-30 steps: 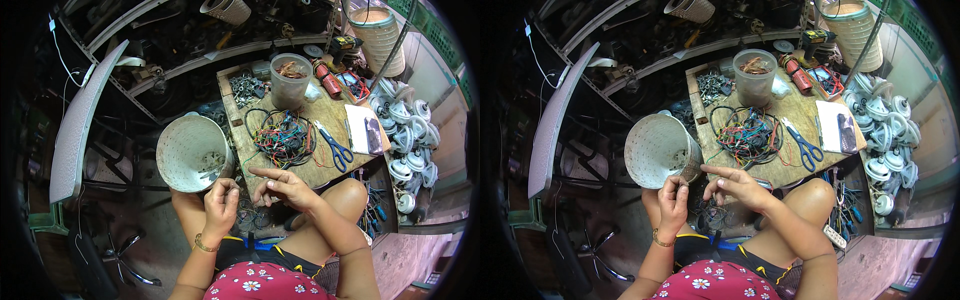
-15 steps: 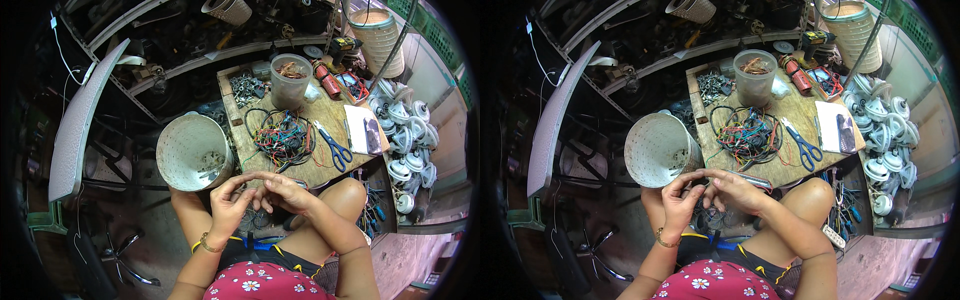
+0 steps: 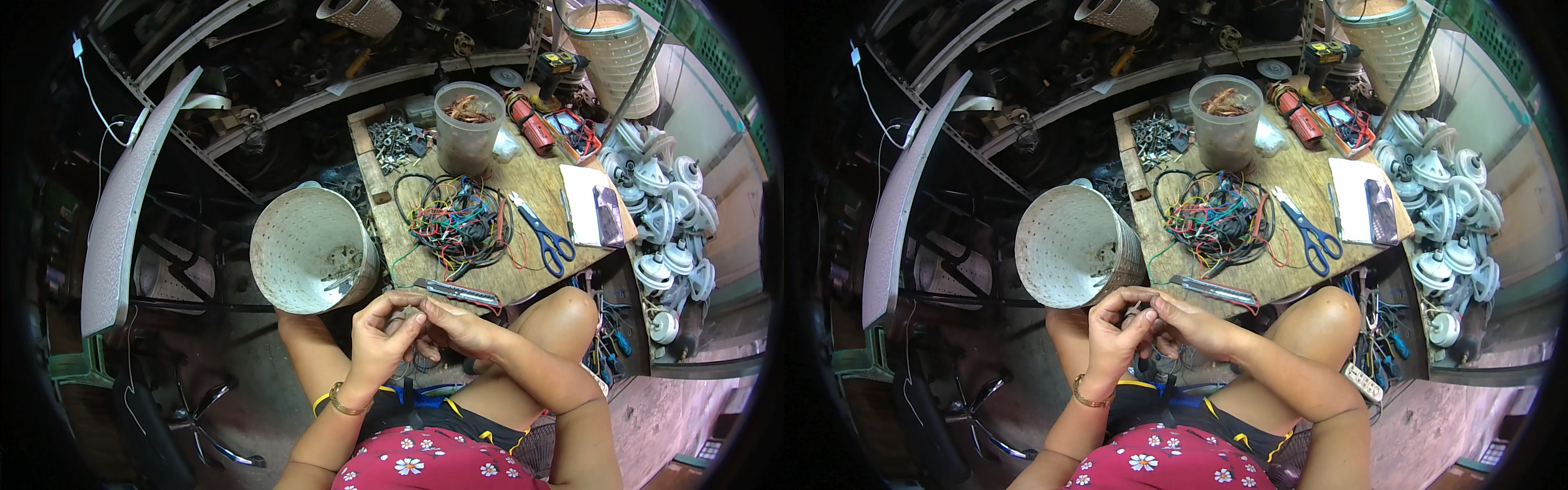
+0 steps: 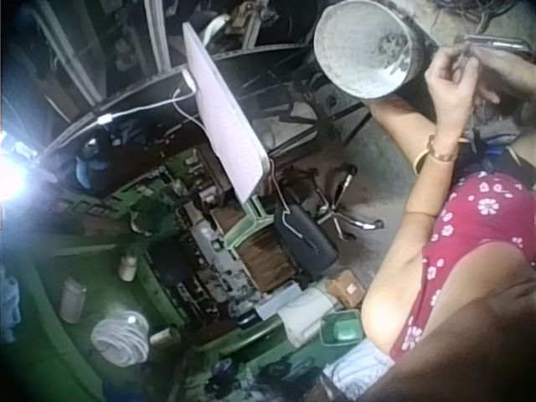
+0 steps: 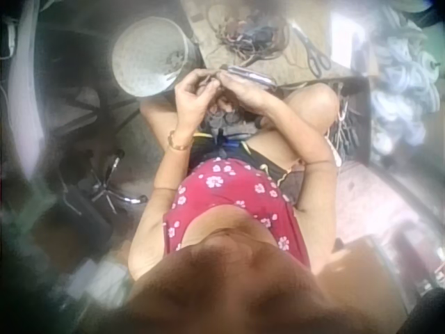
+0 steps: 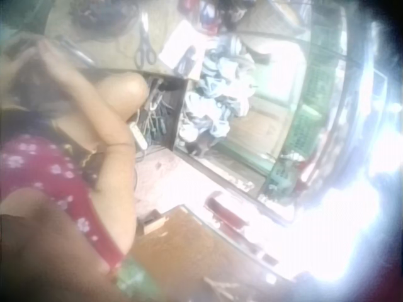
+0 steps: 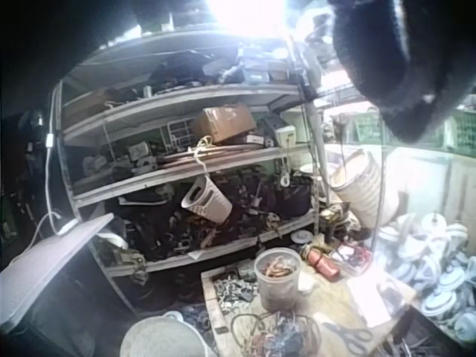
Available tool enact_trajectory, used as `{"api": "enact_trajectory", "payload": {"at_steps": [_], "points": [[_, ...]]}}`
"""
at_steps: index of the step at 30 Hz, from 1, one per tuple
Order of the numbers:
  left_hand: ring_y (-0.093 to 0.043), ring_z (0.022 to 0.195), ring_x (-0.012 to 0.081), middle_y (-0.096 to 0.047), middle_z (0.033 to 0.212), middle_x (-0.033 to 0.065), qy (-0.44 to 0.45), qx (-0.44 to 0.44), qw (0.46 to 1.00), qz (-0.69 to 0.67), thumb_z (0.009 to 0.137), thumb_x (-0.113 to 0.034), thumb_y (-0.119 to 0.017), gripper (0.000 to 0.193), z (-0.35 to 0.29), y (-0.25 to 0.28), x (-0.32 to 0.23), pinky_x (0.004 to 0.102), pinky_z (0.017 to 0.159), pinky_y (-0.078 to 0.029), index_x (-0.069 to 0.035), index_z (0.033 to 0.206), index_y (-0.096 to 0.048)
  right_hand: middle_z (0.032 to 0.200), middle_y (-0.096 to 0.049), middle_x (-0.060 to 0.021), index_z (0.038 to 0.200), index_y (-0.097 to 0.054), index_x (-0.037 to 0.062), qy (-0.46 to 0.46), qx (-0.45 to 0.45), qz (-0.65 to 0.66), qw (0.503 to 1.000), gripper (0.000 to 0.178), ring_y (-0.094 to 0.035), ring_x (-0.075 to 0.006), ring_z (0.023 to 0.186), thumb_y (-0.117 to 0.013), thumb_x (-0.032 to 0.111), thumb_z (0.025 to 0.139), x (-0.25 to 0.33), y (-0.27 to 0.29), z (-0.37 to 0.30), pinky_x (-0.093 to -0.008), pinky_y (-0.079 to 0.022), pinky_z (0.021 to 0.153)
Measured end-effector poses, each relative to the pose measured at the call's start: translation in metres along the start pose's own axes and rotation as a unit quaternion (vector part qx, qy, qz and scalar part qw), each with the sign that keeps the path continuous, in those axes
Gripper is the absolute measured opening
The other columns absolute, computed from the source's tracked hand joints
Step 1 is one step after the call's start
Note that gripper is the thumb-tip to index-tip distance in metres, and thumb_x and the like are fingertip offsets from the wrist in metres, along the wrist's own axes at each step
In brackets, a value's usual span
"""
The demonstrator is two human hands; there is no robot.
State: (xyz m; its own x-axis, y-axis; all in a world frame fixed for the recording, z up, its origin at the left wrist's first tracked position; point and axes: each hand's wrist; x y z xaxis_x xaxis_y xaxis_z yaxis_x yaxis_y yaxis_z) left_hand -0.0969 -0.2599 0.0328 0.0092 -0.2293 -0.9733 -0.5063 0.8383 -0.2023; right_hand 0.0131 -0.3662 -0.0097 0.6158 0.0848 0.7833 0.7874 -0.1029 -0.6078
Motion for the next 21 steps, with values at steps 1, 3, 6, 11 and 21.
{"api": "enact_trajectory", "payload": {"at_steps": [1,3,6,11,21], "points": [[-0.051,0.052,0.0015,-0.063,0.082,0.0034,0.017,0.007,1.0,-0.015,0.084,-0.004,-0.063,0.015,0.0,0.0,0.0,0.0155,0.04,-0.038,0.003,0.097,-0.06,0.085,-0.058,-0.0086,0.135,-0.033,0.0117,0.007,-0.001,-0.009,1.0,0.06,-0.056,-0.0107,0.071,-0.033,0.056,0.094,0.0,0.0,0.0,-0.0206,-0.038,0.051],[-0.051,0.052,0.0018,-0.062,0.079,0.002,0.023,0.019,0.999,-0.026,0.084,-0.005,-0.063,0.016,0.001,0.002,0.001,0.0157,0.04,-0.039,0.002,0.097,-0.059,0.087,-0.057,-0.0072,0.138,-0.03,0.0119,0.005,-0.003,-0.022,1.0,0.062,-0.055,-0.0103,0.071,-0.033,0.056,0.094,0.0,0.0,-0.001,-0.0201,-0.037,0.051],[-0.051,0.053,0.0022,-0.06,0.077,0.0014,0.027,0.026,0.998,-0.045,0.084,-0.006,-0.063,0.016,0.002,0.003,0.006,0.016,0.04,-0.04,0.001,0.096,-0.058,0.091,-0.055,-0.0055,0.142,-0.025,0.0119,0.007,-0.007,-0.039,0.999,0.066,-0.055,-0.01,0.072,-0.034,0.056,0.094,0.006,-0.004,-0.001,-0.0196,-0.036,0.051],[-0.051,0.054,0.0025,-0.059,0.079,0.0024,0.002,0.015,0.999,-0.029,0.085,-0.006,-0.061,0.012,0.001,0.003,0.012,0.0163,0.042,-0.04,0.001,0.093,-0.056,0.095,-0.054,-0.0043,0.143,-0.022,0.01,0.001,-0.019,-0.053,0.998,0.064,-0.055,-0.0093,0.074,-0.035,0.051,0.095,0.006,-0.005,-0.003,-0.0196,-0.036,0.051],[-0.033,0.062,0.0006,-0.042,0.072,-0.0059,-0.012,-0.029,0.999,-0.045,0.092,-0.011,-0.052,0.007,-0.004,0.018,0.021,0.0165,0.054,-0.027,-0.005,0.093,-0.052,0.102,-0.061,-0.0144,0.101,-0.059,0.0036,0.038,-0.276,-0.75,0.599,0.033,-0.055,-0.0291,0.09,-0.068,0.02,0.075,-0.019,0.048,0.006,-0.0412,-0.046,0.076]]}}
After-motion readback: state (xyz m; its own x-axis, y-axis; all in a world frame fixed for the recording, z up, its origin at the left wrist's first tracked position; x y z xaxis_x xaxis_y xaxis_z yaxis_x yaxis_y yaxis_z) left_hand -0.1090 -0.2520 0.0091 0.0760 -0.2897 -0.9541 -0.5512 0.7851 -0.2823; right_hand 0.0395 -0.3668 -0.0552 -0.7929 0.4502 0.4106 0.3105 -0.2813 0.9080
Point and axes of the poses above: each hand's wrist, its own z-axis towards the middle knuckle, its own y-axis out of the back of the hand, x = y × z
